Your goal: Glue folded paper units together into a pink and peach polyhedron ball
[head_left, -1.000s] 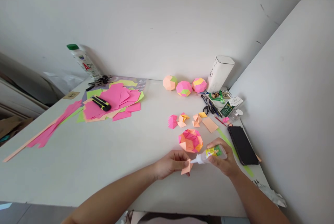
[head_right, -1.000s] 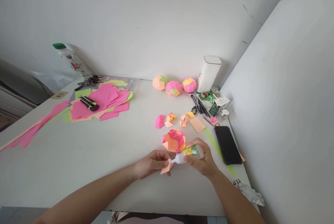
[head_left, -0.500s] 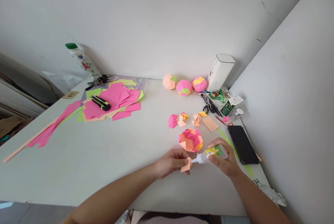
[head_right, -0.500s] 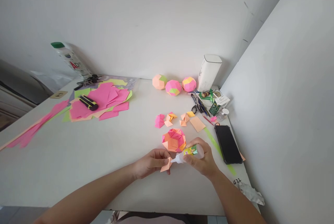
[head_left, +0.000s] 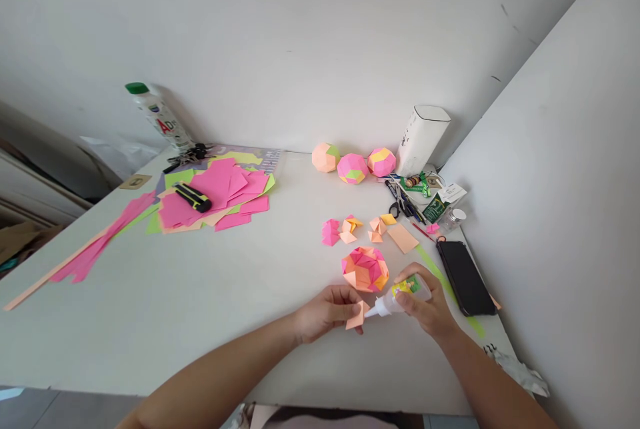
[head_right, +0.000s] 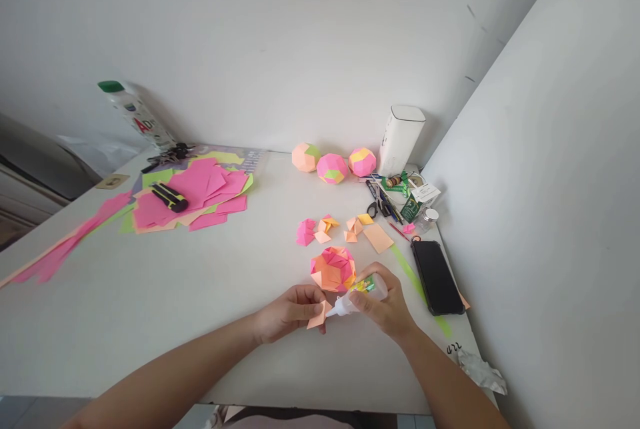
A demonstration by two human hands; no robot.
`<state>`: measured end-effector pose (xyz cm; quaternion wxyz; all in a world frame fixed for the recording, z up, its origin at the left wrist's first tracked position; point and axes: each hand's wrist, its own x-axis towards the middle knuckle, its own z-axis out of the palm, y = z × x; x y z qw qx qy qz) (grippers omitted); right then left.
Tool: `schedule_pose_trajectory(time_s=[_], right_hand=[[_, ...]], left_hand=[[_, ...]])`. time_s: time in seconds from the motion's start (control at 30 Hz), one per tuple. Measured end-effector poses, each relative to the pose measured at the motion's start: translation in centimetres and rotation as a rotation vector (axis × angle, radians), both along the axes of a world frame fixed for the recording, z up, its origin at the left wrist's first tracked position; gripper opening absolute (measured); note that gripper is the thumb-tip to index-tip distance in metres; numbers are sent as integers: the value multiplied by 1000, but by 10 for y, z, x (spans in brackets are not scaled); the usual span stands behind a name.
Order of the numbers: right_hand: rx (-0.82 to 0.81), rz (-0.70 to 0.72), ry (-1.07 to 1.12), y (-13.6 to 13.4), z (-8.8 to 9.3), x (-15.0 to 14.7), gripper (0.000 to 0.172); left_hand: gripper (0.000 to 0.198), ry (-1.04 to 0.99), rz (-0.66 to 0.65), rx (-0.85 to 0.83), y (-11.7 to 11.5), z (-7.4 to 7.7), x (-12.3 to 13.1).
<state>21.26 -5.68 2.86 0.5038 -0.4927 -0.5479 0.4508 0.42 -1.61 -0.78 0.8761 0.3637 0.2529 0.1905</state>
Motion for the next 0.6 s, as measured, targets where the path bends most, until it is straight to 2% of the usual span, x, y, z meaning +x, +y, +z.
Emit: schedule_pose_trajectory(time_s=[0.17,0.33,0.43,0.6], right_hand=[[-114,24,140,0,-4,-3,24],[-229,-43,376,5,-8,-1,30],[-323,-114,519,10,-7,1,31],[-389,-201,686,15,-6,2,33]], left_hand=[[26,-52,-9,-3,0,-3,0],[24,-65,-24,24,-1,0,-1],[23,-75,67,204,0,2,-5],[21,-5,390,682,9,-3,-17]])
